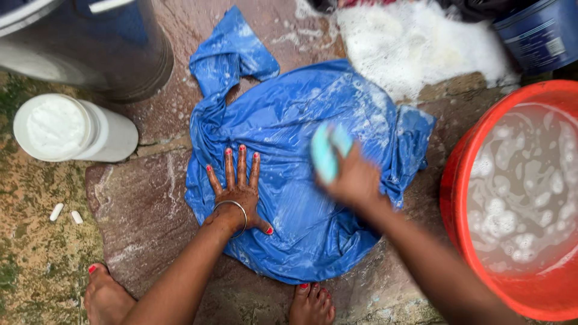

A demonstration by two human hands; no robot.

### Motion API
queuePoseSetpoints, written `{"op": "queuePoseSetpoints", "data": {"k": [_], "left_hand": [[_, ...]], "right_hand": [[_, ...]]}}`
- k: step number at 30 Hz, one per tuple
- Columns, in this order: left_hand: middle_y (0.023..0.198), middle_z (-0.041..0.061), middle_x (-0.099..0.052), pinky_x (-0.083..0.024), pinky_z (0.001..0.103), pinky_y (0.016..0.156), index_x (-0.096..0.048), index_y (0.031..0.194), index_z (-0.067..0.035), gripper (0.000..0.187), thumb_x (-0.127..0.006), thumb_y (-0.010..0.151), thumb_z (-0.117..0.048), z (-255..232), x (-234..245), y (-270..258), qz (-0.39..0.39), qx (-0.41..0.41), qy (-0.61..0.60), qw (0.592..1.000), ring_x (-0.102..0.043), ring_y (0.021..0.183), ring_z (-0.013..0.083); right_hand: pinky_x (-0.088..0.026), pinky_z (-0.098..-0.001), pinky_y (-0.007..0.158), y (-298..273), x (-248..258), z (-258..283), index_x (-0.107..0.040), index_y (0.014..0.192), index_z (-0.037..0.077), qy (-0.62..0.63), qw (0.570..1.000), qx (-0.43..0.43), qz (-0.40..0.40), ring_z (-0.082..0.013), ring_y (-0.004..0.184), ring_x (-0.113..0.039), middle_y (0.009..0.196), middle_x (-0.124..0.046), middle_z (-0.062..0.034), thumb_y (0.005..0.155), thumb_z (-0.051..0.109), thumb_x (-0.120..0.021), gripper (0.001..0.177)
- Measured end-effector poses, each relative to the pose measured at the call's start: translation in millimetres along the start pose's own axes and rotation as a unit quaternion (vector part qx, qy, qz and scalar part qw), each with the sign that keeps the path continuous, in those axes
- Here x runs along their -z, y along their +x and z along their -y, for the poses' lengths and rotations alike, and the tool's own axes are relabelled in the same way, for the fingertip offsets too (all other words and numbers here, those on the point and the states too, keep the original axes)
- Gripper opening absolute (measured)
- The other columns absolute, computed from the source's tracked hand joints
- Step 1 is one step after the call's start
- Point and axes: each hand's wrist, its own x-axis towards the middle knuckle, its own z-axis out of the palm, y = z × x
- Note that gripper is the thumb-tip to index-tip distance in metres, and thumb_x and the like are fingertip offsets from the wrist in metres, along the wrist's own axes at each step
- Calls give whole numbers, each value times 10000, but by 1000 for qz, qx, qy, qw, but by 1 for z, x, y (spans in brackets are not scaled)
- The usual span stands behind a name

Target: The person washes clothes by hand using a brush and soap on a stone surface, scrubbing a blue garment and a pair of dark pants before rinsing them in a red basin of soapy water.

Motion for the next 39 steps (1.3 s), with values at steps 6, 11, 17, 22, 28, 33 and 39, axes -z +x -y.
{"op": "queuePoseSetpoints", "data": {"k": [6,11,17,22,28,33,39], "left_hand": [[1667,193,345,128,772,1114,260,1598,-121,1782,-976,431,-654,-8,6,-6,9,23,19,1000,324,1516,446],[1584,351,250,155,834,1068,227,1514,-46,1655,-977,493,-546,-18,-4,19,-208,5,234,950,287,1457,531],[1637,336,308,141,717,1147,261,1593,-75,1746,-964,498,-664,-24,32,12,37,-38,103,993,308,1506,491],[1641,311,320,146,711,1154,284,1594,-97,1758,-974,495,-647,-30,43,4,58,-25,89,994,319,1507,479],[1626,324,282,162,736,1088,244,1572,-114,1715,-995,492,-604,-17,8,24,-68,-73,51,994,311,1483,504],[1655,299,280,145,723,1149,253,1602,-110,1758,-992,467,-609,-23,24,18,55,-30,73,995,297,1511,484],[1655,298,291,140,719,1150,265,1601,-116,1774,-998,457,-610,-31,41,6,55,-20,86,995,298,1511,479]], "right_hand": [[-568,-559,772,45,20,9,-272,1683,204,14,997,-44,-63,-416,896,-713,1222,-629,-266,880,628,-675,994],[-571,-529,786,-97,-33,53,-327,1582,362,-18,980,119,156,-454,1035,-657,1497,-316,-415,718,609,-803,1017],[-584,-522,806,21,10,-19,-356,1594,221,52,991,-125,0,-381,931,-731,1237,-634,-242,764,689,-664,1001],[-529,-603,803,83,54,-19,-386,1553,275,21,993,-74,-95,-439,964,-681,1326,-513,-292,747,582,-752,937],[-578,-524,846,-95,-31,49,-415,1612,334,123,981,104,107,-445,1075,-673,1416,-454,-272,753,536,-749,944],[-539,-642,853,16,-17,5,-359,1526,240,-108,984,11,-143,-470,1053,-682,1443,-458,-315,644,789,-726,1102],[-536,-592,829,95,55,-8,-272,1597,313,58,989,-100,-89,-459,949,-676,1304,-527,-281,767,621,-721,993]]}}
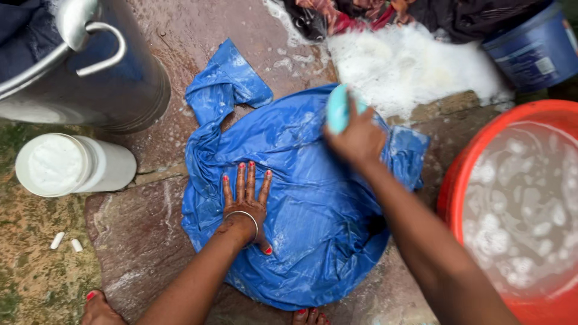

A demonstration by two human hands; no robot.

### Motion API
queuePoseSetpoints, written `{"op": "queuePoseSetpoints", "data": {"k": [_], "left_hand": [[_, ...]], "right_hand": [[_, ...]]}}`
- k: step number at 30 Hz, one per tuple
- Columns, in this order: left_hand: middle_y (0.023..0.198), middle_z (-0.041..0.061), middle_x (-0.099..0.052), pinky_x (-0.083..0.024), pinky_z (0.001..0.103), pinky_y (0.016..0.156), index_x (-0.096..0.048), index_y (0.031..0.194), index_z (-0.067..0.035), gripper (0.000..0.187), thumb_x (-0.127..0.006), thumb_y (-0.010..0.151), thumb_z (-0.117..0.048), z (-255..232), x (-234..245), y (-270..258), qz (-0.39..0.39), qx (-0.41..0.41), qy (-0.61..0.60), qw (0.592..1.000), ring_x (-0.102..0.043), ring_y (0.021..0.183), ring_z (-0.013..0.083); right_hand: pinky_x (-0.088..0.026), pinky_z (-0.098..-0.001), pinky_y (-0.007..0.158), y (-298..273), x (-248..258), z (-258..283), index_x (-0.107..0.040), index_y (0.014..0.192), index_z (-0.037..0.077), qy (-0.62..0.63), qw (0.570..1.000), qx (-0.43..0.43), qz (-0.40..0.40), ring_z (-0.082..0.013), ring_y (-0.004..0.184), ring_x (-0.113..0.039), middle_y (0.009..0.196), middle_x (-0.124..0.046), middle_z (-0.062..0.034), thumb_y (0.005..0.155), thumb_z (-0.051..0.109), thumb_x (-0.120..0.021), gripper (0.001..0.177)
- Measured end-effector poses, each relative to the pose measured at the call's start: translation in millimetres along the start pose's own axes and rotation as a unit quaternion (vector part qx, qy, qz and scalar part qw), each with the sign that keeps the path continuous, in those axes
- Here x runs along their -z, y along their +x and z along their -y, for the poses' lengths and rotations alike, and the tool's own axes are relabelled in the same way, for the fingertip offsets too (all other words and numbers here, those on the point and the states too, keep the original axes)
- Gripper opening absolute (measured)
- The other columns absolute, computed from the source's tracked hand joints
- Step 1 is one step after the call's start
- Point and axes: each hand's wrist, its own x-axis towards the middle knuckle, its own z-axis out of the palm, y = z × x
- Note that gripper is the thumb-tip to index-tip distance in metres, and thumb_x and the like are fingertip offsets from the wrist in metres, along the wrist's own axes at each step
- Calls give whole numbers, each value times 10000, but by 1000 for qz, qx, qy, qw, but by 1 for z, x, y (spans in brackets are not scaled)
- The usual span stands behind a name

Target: The person washes clothes by hand using a brush and soap on a stone surface, scrubbing a blue garment and a pair of dark pants before rinsing them in a red basin of soapy water.

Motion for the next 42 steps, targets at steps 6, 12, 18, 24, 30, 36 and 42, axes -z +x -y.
{"op": "queuePoseSetpoints", "data": {"k": [6,12,18,24,30,36,42], "left_hand": [[1650,307,284,140,719,1149,250,1598,-105,1775,-993,441,-622,8,-15,7,-38,-20,-13,999,295,1508,486],[1647,331,254,120,725,1139,209,1607,-75,1685,-962,529,-626,5,-6,6,-16,-7,1,1000,266,1508,500],[1509,192,-466,-192,581,1214,-516,1370,-32,657,-712,926,-474,-35,13,61,-398,6,-134,907,-284,1507,352],[1157,180,-700,-590,499,820,-678,1153,-48,207,-581,987,-123,-33,40,181,-409,-28,-132,903,-710,1053,365],[933,162,-709,-538,535,708,-679,1002,-118,106,-605,940,-161,50,42,196,-551,145,-381,729,-704,832,407],[1434,165,-566,-376,507,1177,-556,1406,-51,474,-572,943,-151,58,16,134,-655,66,-228,718,-485,1381,361],[1714,34,106,122,623,1222,25,1618,-218,1436,-843,582,-704,25,-33,21,-160,-36,-101,981,181,1560,299]], "right_hand": [[-602,-516,711,-214,-33,-2,-307,1651,371,-17,964,113,238,-401,794,-710,1251,-512,-275,783,551,-738,985],[-576,-536,702,-98,-31,-77,-396,1579,214,-40,995,-73,55,-372,836,-721,1225,-551,-231,770,711,-628,977],[-519,-588,856,-9,17,-108,-243,1653,302,-7,982,-188,-28,-495,1005,-658,1331,-530,-284,775,632,-677,1033],[-441,-445,1101,-67,-22,-135,-316,1572,38,369,908,-101,-170,-368,1313,-559,1476,-509,-263,816,469,-797,994],[-442,-388,1085,-108,-27,-153,-317,1568,1,448,871,-130,-156,-313,1327,-542,1490,-491,-220,799,420,-772,987],[-476,-437,1039,-119,1,-116,-327,1582,33,303,942,-91,-117,-346,1264,-594,1486,-519,-240,795,440,-806,1006],[-584,-473,817,-197,-39,4,-358,1565,248,68,974,102,190,-348,950,-725,1317,-589,-180,670,577,-839,1067]]}}
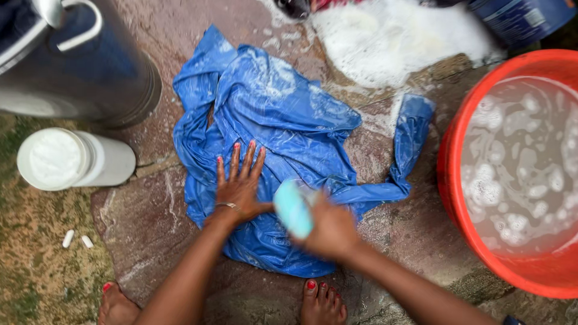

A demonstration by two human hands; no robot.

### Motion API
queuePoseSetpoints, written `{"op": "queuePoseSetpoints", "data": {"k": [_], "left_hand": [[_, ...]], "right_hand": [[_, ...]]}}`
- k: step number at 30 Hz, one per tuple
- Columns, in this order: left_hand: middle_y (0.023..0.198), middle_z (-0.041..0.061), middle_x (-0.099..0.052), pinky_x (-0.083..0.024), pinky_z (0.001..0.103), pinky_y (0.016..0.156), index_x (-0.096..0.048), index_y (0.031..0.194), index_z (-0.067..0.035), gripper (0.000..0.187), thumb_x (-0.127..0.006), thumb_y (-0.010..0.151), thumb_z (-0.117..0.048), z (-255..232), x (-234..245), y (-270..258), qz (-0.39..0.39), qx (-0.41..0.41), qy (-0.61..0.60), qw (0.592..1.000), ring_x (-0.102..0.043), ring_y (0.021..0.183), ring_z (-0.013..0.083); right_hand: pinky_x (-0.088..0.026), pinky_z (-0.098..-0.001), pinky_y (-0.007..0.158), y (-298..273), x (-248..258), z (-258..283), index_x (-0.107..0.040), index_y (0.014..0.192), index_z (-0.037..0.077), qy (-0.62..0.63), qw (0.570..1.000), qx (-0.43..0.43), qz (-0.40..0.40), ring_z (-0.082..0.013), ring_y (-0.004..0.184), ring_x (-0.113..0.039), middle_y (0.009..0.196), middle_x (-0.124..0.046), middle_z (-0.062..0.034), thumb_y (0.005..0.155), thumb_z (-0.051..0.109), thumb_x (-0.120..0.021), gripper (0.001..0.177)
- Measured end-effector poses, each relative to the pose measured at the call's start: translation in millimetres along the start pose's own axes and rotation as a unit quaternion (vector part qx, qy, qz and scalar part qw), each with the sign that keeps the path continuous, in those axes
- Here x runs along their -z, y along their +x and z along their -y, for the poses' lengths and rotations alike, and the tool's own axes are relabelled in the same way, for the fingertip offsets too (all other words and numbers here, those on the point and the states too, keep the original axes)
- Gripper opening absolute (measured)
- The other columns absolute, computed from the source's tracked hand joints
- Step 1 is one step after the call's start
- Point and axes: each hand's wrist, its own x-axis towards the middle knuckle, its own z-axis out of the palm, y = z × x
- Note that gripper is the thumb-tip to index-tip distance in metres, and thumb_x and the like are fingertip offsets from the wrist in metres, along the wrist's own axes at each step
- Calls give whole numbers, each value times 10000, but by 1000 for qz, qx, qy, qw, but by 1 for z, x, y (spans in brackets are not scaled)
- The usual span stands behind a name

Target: The person washes clothes by hand using a brush and soap on a stone surface, scrubbing a blue garment and a pair of dark pants before rinsing them in a red basin of soapy water.

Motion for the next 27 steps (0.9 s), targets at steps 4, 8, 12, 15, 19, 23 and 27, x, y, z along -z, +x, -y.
{"op": "queuePoseSetpoints", "data": {"k": [4,8,12,15,19,23,27], "left_hand": [[1712,74,187,134,667,1191,118,1618,-229,1610,-942,477,-638,11,6,-4,35,-44,32,998,235,1549,368],[1710,75,222,133,678,1185,144,1624,-242,1684,-982,421,-589,10,9,-2,61,-42,29,997,261,1542,379],[1712,81,213,126,690,1188,138,1619,-236,1686,-978,413,-614,10,9,-6,46,-49,32,997,253,1546,386],[1711,75,210,126,691,1187,141,1617,-243,1686,-977,411,-616,11,8,-4,45,-49,27,997,251,1547,379],[1710,76,218,122,702,1178,150,1620,-237,1700,-978,406,-614,11,6,-3,52,-45,26,997,253,1543,389],[1711,69,231,122,697,1183,153,1621,-253,1710,-985,394,-607,9,12,-2,61,-42,27,997,258,1547,383],[1710,63,248,130,693,1186,167,1621,-264,1718,-989,395,-595,6,17,-7,62,-38,32,997,264,1546,375]], "right_hand": [[-578,-527,640,16,-10,-10,-361,1541,342,-174,976,115,-62,-393,846,-715,1389,-492,-282,583,619,-858,1114],[-561,-516,567,126,75,-46,-259,1643,300,-149,974,5,-170,-415,745,-688,1230,-515,-313,785,602,-709,1015],[-550,-560,632,133,89,-30,-225,1648,304,-136,974,-35,-176,-456,774,-675,1230,-516,-308,792,579,-738,1035],[-559,-579,701,40,26,-15,-264,1599,304,-168,979,44,-104,-440,792,-699,1326,-451,-375,703,472,-836,1077],[-585,-526,809,-46,-23,9,-262,1612,364,-168,967,34,190,-484,1068,-632,1503,-256,-408,779,597,-770,1002],[-563,-541,767,45,18,-33,-410,1458,285,-220,974,-33,-51,-391,999,-700,1461,-426,-265,654,736,-780,993],[-546,-570,670,146,97,-38,-168,1610,307,-162,966,-75,-186,-460,824,-675,1304,-475,-329,763,625,-736,1069]]}}
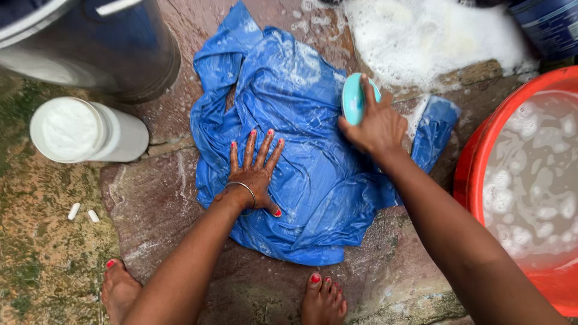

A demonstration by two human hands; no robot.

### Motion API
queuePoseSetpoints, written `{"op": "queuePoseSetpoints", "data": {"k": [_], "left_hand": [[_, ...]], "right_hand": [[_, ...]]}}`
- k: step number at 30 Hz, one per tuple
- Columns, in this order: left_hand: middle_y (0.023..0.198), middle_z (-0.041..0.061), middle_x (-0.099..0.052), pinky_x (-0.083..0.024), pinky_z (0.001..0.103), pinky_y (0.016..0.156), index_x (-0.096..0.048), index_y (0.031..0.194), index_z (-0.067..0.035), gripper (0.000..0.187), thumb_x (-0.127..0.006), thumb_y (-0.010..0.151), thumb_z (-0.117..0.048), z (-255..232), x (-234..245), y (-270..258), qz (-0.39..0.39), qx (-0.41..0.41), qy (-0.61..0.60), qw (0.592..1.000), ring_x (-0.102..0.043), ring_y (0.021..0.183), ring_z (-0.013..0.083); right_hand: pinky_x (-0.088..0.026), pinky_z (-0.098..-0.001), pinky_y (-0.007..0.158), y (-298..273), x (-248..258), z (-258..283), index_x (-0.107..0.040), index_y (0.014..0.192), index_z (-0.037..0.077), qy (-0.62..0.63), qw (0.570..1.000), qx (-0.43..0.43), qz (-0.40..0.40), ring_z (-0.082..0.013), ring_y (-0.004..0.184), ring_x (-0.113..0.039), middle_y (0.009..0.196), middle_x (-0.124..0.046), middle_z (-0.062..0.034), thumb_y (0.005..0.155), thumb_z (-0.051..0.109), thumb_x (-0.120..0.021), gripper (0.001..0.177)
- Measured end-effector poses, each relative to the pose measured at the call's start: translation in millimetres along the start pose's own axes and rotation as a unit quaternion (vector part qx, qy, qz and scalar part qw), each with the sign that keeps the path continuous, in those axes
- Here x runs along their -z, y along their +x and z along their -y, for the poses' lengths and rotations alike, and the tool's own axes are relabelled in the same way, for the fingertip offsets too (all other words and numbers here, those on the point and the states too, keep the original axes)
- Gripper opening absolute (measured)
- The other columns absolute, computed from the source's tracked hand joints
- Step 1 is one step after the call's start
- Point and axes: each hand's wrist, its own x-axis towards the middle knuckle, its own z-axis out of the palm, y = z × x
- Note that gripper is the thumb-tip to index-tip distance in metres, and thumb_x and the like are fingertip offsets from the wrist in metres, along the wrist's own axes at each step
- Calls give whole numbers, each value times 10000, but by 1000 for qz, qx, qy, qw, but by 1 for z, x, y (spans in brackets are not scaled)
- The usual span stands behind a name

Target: The person washes clothes by hand using a brush and soap on a stone surface, scrubbing a blue garment and a pair of dark pants before rinsing them in a red basin of soapy water.

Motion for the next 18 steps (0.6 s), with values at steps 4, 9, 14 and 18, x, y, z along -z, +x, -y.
{"op": "queuePoseSetpoints", "data": {"k": [4,9,14,18], "left_hand": [[1705,64,255,140,698,1178,171,1616,-255,1709,-987,408,-603,0,-4,1,-5,-8,-11,1000,278,1539,382],[1707,73,246,144,699,1176,167,1621,-244,1708,-985,410,-600,5,-9,5,-18,-14,-13,1000,276,1537,380],[1707,64,247,141,706,1170,170,1615,-255,1704,-977,409,-619,3,-8,4,-7,-4,-9,1000,284,1537,376],[1709,62,248,147,695,1174,172,1620,-266,1714,-981,399,-609,1,-4,2,-13,-1,-6,1000,290,1536,369]], "right_hand": [[-552,-585,682,-68,-17,13,-196,1648,312,15,998,37,45,-472,837,-676,1321,-481,-329,784,520,-742,1043],[-571,-446,485,-244,-24,19,-181,1643,308,-12,944,104,314,-296,615,-701,1285,-477,-285,750,634,-746,1106],[-537,-500,545,-123,-35,-22,-269,1532,302,-38,995,77,45,-361,708,-694,1189,-533,-272,733,704,-726,1004],[-533,-557,613,-53,-21,-14,-129,1647,313,-10,1000,6,-3,-454,782,-674,1234,-494,-299,769,665,-708,1109]]}}
